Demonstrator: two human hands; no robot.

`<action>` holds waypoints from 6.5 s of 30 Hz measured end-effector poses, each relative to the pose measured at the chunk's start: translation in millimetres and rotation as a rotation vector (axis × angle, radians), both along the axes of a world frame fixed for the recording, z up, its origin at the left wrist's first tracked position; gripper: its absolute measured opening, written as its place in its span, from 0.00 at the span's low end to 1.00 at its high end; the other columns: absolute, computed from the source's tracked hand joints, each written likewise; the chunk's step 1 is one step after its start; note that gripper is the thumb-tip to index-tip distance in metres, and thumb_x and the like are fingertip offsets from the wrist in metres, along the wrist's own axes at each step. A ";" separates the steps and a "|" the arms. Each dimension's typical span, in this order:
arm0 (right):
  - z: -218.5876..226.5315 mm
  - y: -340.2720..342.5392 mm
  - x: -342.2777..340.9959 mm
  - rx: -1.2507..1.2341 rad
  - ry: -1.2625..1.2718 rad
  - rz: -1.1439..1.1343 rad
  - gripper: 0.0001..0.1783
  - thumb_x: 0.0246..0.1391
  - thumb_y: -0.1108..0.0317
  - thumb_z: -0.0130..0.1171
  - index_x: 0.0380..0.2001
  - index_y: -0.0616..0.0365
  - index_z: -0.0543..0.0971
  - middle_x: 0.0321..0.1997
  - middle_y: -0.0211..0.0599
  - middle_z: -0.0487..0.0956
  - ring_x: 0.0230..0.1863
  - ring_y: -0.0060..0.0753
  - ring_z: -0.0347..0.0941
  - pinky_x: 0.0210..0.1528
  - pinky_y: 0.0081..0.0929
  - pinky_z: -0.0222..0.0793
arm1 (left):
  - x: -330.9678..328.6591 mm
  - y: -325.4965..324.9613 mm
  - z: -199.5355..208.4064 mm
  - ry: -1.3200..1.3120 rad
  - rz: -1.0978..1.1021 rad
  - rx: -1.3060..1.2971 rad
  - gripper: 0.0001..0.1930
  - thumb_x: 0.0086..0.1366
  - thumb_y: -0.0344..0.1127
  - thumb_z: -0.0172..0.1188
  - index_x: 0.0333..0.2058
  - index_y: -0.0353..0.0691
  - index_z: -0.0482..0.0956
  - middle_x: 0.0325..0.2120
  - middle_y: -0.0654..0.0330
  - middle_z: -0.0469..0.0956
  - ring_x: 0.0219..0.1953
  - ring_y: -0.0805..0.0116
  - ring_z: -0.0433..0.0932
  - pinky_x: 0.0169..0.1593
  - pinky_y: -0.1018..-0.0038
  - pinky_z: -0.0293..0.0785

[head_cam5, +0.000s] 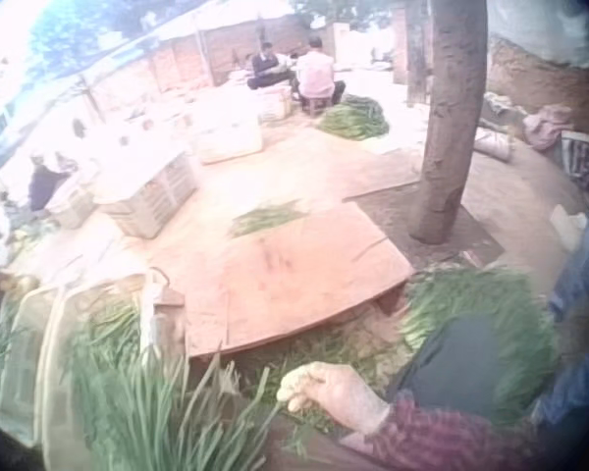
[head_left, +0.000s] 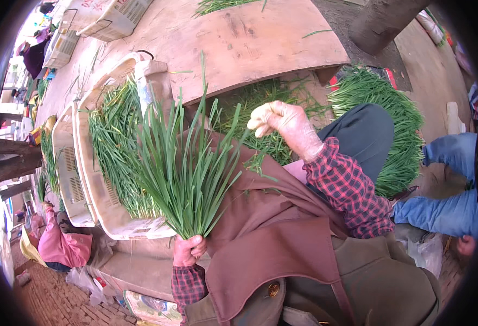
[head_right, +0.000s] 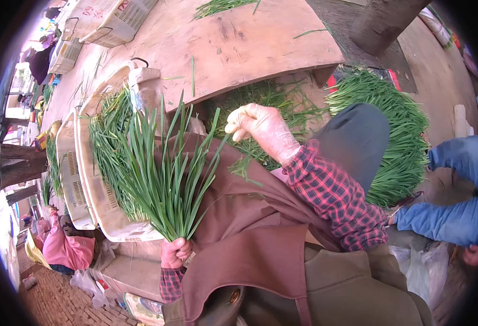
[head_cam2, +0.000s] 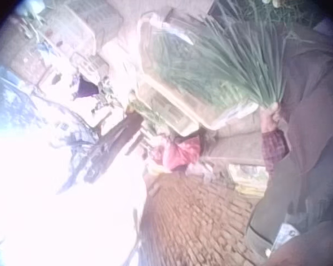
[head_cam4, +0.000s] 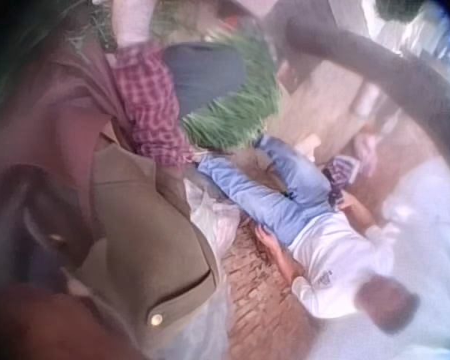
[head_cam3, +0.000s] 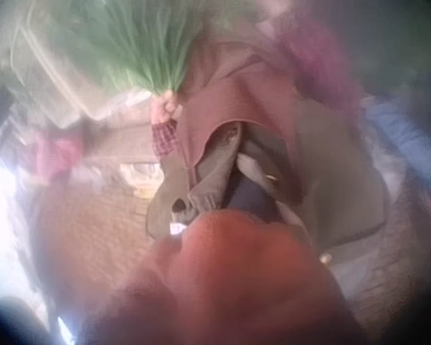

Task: The person is cleaning bunches of green chives by hand, stripping away damaged outer leaves and sorting them into piles.

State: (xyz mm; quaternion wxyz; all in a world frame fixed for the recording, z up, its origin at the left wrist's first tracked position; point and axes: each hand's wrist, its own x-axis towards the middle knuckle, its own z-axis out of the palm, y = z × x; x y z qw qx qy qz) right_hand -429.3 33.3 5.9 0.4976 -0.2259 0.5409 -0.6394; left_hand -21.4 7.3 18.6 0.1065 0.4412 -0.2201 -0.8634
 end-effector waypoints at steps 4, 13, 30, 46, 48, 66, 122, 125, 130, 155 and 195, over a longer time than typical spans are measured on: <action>11.7 -0.6 -11.3 0.051 0.203 -0.016 0.07 0.60 0.71 0.56 0.37 0.64 0.78 0.33 0.32 0.81 0.30 0.20 0.75 0.36 0.20 0.73 | 2.0 1.0 -0.7 0.006 0.001 0.034 0.20 0.57 0.29 0.66 0.46 0.32 0.69 0.14 0.65 0.64 0.11 0.79 0.58 0.14 0.82 0.50; 5.1 -8.3 9.5 0.254 0.351 0.304 0.16 0.61 0.59 0.58 0.28 0.62 0.77 0.22 0.34 0.79 0.18 0.20 0.72 0.23 0.22 0.69 | -1.0 -0.3 0.0 0.011 -0.109 0.025 0.17 0.58 0.31 0.65 0.43 0.32 0.70 0.13 0.67 0.63 0.11 0.78 0.57 0.15 0.80 0.50; 21.9 18.5 -37.1 0.324 0.039 0.044 0.15 0.60 0.60 0.59 0.27 0.62 0.79 0.21 0.31 0.78 0.16 0.18 0.72 0.16 0.17 0.67 | 20.1 -6.0 6.5 0.005 0.053 -0.052 0.18 0.58 0.32 0.66 0.42 0.31 0.69 0.12 0.66 0.62 0.10 0.79 0.57 0.13 0.82 0.51; 48.6 19.3 29.6 -0.329 -0.142 -0.030 0.38 0.45 0.66 0.74 0.57 0.61 0.67 0.47 0.34 0.76 0.50 0.22 0.69 0.53 0.26 0.69 | -236.6 -59.4 47.8 -0.196 -0.404 -0.829 0.07 0.64 0.29 0.59 0.39 0.40 0.71 0.17 0.70 0.66 0.12 0.85 0.55 0.14 0.84 0.48; 49.5 17.2 21.5 -0.378 -0.101 -0.222 0.31 0.43 0.65 0.75 0.50 0.60 0.74 0.40 0.29 0.77 0.45 0.23 0.69 0.52 0.27 0.68 | -268.9 -67.4 47.8 -0.143 -0.617 -1.297 0.16 0.61 0.28 0.60 0.47 0.35 0.71 0.31 0.58 0.76 0.27 0.67 0.73 0.31 0.73 0.68; 28.4 289.9 -198.3 -0.193 -0.016 -1.144 0.15 0.57 0.72 0.57 0.42 0.77 0.77 0.41 0.52 0.81 0.39 0.43 0.81 0.46 0.40 0.80 | -347.6 -15.9 98.3 0.027 -0.684 -1.130 0.32 0.66 0.33 0.59 0.66 0.35 0.58 0.31 0.60 0.79 0.29 0.76 0.76 0.34 0.81 0.72; -175.0 280.7 -217.6 1.299 0.278 -0.964 0.44 0.46 0.47 0.68 0.56 0.73 0.69 0.55 0.64 0.74 0.58 0.57 0.71 0.60 0.38 0.67 | -168.1 -116.2 23.8 -0.950 -0.309 -1.656 0.21 0.74 0.42 0.44 0.52 0.30 0.74 0.49 0.49 0.76 0.52 0.56 0.74 0.60 0.66 0.65; -155.6 277.6 -199.9 1.321 0.344 -0.910 0.41 0.49 0.48 0.65 0.59 0.68 0.69 0.58 0.58 0.73 0.60 0.53 0.70 0.61 0.36 0.66 | -162.8 -119.8 21.0 -0.928 -0.290 -1.655 0.21 0.74 0.42 0.45 0.52 0.30 0.74 0.49 0.49 0.76 0.52 0.56 0.74 0.59 0.67 0.65; -163.0 273.8 -187.3 1.169 1.046 -0.729 0.31 0.55 0.60 0.59 0.60 0.62 0.69 0.62 0.48 0.71 0.62 0.47 0.67 0.65 0.35 0.62 | -158.7 -125.1 12.0 -0.886 -0.253 -1.656 0.21 0.74 0.43 0.45 0.52 0.30 0.75 0.49 0.50 0.76 0.52 0.56 0.74 0.59 0.66 0.65; -299.5 275.1 -240.1 1.369 1.263 -0.169 0.41 0.58 0.43 0.50 0.68 0.54 0.58 0.77 0.38 0.45 0.77 0.41 0.38 0.75 0.46 0.30 | -153.3 -130.9 -0.4 -1.013 -0.503 -2.036 0.22 0.72 0.49 0.41 0.42 0.40 0.81 0.35 0.57 0.81 0.41 0.66 0.80 0.44 0.67 0.79; -248.6 418.0 -150.2 1.348 0.954 -0.496 0.12 0.53 0.60 0.60 0.37 0.53 0.84 0.39 0.45 0.82 0.45 0.48 0.78 0.49 0.35 0.73 | -151.9 -109.4 24.0 -0.933 -0.284 -1.680 0.21 0.74 0.43 0.45 0.51 0.30 0.75 0.49 0.49 0.77 0.51 0.55 0.73 0.58 0.66 0.66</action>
